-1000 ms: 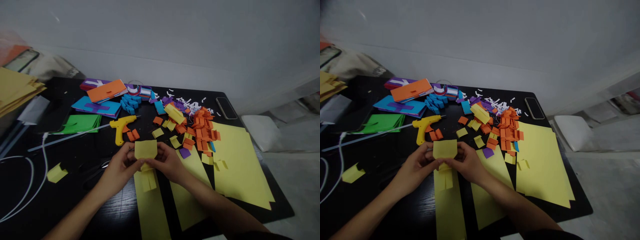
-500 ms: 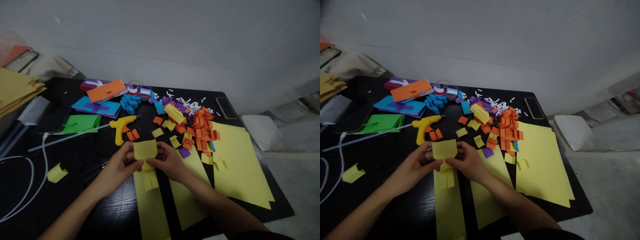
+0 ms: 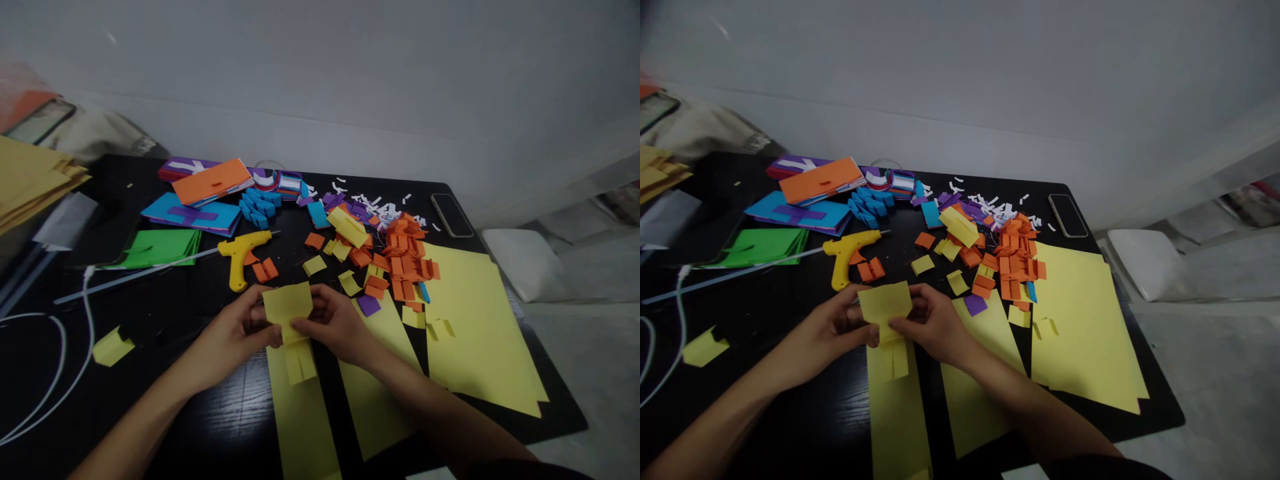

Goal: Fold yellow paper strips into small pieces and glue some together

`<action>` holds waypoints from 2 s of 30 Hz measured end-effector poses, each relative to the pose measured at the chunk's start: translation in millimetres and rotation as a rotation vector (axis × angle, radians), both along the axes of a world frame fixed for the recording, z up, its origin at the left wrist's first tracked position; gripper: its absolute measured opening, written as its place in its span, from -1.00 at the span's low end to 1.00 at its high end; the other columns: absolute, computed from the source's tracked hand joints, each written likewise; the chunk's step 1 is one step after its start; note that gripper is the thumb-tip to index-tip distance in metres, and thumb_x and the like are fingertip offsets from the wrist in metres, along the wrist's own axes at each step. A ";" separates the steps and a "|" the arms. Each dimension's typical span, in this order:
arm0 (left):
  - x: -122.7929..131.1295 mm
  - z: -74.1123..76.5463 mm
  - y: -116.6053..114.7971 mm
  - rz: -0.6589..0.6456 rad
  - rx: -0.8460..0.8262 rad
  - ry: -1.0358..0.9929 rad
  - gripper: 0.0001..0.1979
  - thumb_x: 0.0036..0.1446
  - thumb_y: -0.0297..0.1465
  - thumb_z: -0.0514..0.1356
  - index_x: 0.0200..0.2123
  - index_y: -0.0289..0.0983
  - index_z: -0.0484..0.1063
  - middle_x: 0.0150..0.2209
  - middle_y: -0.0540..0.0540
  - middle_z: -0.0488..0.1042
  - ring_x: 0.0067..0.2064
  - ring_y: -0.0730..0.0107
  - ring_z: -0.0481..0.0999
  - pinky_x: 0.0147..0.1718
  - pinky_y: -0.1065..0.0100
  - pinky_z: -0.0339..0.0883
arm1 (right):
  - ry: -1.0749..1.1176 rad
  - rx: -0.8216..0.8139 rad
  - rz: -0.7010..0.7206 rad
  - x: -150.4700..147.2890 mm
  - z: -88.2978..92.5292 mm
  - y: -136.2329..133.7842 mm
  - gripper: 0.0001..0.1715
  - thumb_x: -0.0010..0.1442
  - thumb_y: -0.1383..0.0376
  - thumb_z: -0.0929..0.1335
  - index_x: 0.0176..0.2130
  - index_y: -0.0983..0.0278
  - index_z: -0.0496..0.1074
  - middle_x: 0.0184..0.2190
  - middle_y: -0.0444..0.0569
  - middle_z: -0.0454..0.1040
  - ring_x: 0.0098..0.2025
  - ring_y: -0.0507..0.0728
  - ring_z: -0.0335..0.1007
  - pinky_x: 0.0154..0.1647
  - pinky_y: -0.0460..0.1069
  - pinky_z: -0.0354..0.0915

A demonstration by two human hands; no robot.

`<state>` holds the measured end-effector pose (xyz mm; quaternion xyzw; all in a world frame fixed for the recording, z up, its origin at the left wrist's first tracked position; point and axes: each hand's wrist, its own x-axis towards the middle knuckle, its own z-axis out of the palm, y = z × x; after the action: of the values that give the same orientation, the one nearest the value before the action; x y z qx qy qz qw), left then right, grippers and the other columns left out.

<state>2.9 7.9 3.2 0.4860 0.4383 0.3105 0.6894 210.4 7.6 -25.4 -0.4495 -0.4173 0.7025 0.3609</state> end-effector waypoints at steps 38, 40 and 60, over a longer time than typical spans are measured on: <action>15.0 -14.3 -8.7 0.247 0.051 0.066 -0.58 0.17 -0.28 0.36 0.06 -0.24 0.40 -0.31 -0.04 0.68 -0.26 0.25 0.69 -0.21 0.28 0.57 | -0.102 0.087 -0.134 -1.1 4.8 1.3 -0.71 0.04 0.16 0.55 -0.30 0.23 0.49 -0.39 -0.13 0.52 -0.32 0.07 0.46 -0.26 -0.03 0.35; 15.7 -11.3 -8.4 0.224 0.015 0.088 -0.57 0.11 -0.28 0.40 0.01 -0.25 0.44 -0.36 -0.03 0.66 -0.32 0.25 0.68 -0.29 0.30 0.56 | -0.127 0.086 -0.153 -0.8 3.1 2.1 -0.76 0.05 0.19 0.54 -0.31 0.24 0.51 -0.40 -0.13 0.53 -0.35 0.06 0.45 -0.28 -0.04 0.35; 9.7 -3.5 -3.3 0.138 0.075 0.128 -0.76 0.18 -0.20 0.33 -0.36 -0.25 0.46 -0.50 0.06 0.49 -0.48 0.46 0.45 -0.48 0.47 0.29 | -0.236 0.119 -0.030 2.8 10.6 3.0 -0.80 0.05 0.24 0.51 -0.26 0.24 0.63 -0.30 -0.06 0.67 -0.22 0.15 0.60 -0.10 0.06 0.48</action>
<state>12.6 4.6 -0.3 0.4988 0.5019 0.3420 0.6184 213.2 10.6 -14.8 -0.5128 -0.4910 0.6135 0.3458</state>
